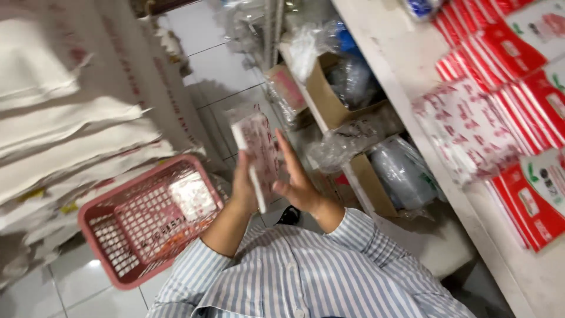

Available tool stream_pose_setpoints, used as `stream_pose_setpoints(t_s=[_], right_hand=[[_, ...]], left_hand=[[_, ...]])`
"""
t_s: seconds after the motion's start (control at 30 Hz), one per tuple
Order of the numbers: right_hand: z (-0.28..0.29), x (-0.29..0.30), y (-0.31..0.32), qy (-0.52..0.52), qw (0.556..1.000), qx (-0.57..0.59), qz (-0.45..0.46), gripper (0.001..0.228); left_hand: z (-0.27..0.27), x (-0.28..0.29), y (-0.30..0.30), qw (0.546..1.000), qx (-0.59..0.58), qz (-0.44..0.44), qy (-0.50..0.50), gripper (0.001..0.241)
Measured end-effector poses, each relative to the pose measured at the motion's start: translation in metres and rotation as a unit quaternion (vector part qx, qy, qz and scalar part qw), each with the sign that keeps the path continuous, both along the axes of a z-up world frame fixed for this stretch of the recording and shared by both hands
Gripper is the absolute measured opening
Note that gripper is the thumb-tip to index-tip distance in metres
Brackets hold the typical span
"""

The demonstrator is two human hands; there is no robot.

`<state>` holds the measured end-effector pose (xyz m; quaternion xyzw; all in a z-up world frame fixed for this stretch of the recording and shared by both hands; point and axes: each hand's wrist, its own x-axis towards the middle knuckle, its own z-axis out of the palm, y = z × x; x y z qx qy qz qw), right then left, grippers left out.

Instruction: The person repeatedly picks up packages of plastic bags from a shelf, inspects them, and places them into a pink basket.

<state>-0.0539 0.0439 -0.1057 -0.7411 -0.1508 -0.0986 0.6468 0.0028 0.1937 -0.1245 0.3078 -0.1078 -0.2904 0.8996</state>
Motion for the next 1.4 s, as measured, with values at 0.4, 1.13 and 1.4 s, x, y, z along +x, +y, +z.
stream_pose_setpoints(t_s=[0.4, 1.13, 1.4], right_hand=[[-0.014, -0.022, -0.098, 0.049, 0.780, 0.603, 0.163, 0.113], [0.043, -0.009, -0.092, -0.022, 0.801, 0.585, -0.126, 0.102], [0.116, -0.049, -0.134, -0.055, 0.942, 0.204, -0.262, 0.100]], left_hand=[[0.103, -0.074, -0.126, 0.564, 0.356, 0.009, -0.745, 0.096], [0.115, 0.035, -0.171, 0.484, 0.230, 0.022, -0.844, 0.085], [0.126, 0.131, -0.175, 0.610, 0.236, -0.046, -0.755, 0.082]])
